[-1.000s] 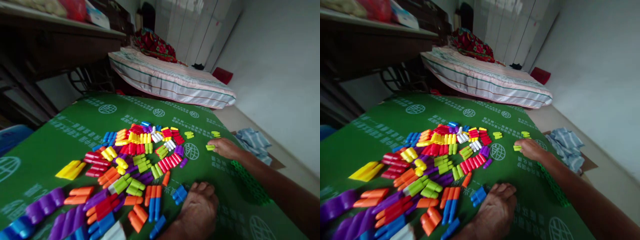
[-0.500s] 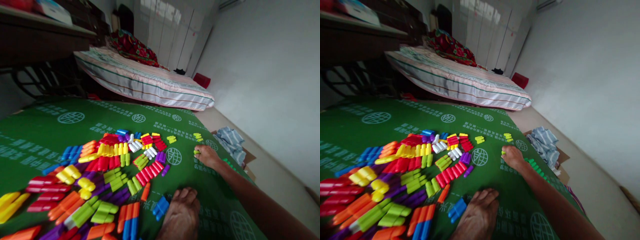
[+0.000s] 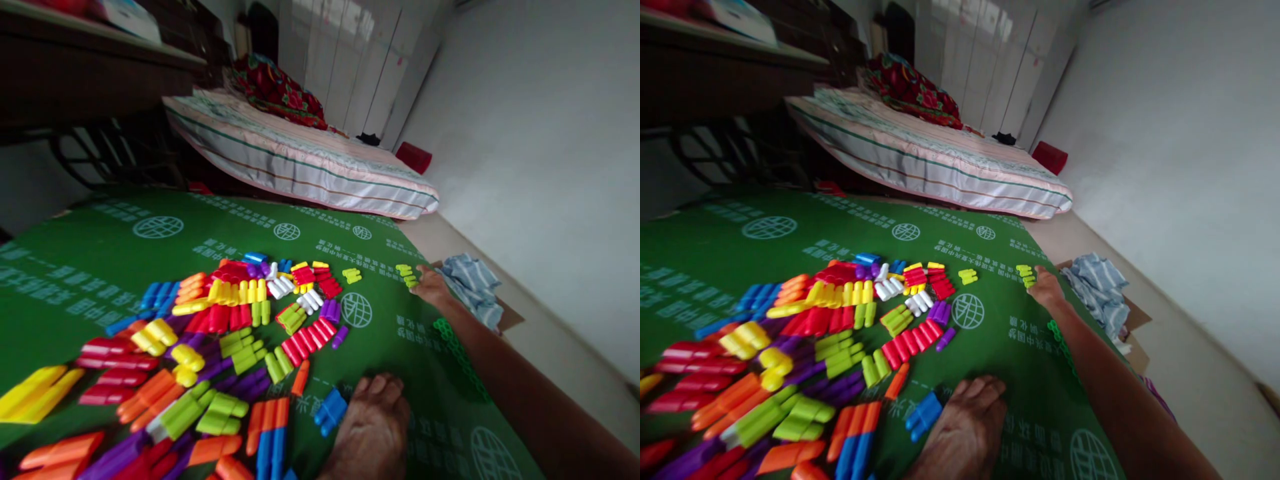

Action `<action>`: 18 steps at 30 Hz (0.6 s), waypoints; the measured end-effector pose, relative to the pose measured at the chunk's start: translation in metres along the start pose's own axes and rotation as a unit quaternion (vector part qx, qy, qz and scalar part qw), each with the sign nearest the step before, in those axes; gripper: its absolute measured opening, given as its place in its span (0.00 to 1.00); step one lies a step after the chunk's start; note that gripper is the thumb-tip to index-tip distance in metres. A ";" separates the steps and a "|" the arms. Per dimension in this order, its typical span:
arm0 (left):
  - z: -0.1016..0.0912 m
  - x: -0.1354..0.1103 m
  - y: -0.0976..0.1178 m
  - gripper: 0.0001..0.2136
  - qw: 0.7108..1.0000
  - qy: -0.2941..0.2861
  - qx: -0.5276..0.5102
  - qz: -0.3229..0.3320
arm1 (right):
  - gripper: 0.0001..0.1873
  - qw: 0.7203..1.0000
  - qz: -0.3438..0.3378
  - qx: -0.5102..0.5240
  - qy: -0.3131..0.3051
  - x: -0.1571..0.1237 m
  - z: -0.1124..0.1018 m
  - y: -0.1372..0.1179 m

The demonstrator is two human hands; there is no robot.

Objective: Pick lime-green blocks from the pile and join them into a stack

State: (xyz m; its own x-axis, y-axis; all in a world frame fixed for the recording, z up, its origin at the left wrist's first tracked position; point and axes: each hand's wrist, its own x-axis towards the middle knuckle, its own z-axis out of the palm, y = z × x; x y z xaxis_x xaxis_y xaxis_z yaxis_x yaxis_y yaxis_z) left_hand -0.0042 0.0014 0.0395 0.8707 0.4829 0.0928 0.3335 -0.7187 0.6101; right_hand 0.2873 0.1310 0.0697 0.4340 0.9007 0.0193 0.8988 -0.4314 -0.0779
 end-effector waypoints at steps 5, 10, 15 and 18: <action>-0.008 -0.002 0.006 0.16 1.000 -0.016 -0.002 -0.016 | 0.33 1.000 0.020 -0.011 -0.002 0.000 -0.001 -0.002; -0.003 -0.006 0.010 0.15 0.999 0.007 0.029 0.016 | 0.30 0.999 0.011 -0.034 0.001 -0.019 -0.009 -0.012; 0.001 -0.008 0.011 0.13 0.996 0.035 0.067 0.041 | 0.21 0.993 -0.120 0.013 0.010 -0.062 -0.010 -0.062; -0.001 -0.008 0.013 0.12 0.994 0.039 0.085 0.053 | 0.13 0.939 -0.299 0.145 -0.087 -0.107 -0.018 -0.116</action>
State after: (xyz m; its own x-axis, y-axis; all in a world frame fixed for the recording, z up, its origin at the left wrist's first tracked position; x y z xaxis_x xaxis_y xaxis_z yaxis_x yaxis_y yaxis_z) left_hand -0.0073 -0.0113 0.0471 0.8759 0.4325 0.2139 0.3031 -0.8382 0.4533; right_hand 0.1373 0.0837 0.0943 -0.1827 0.9830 -0.0157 0.9126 0.1637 -0.3747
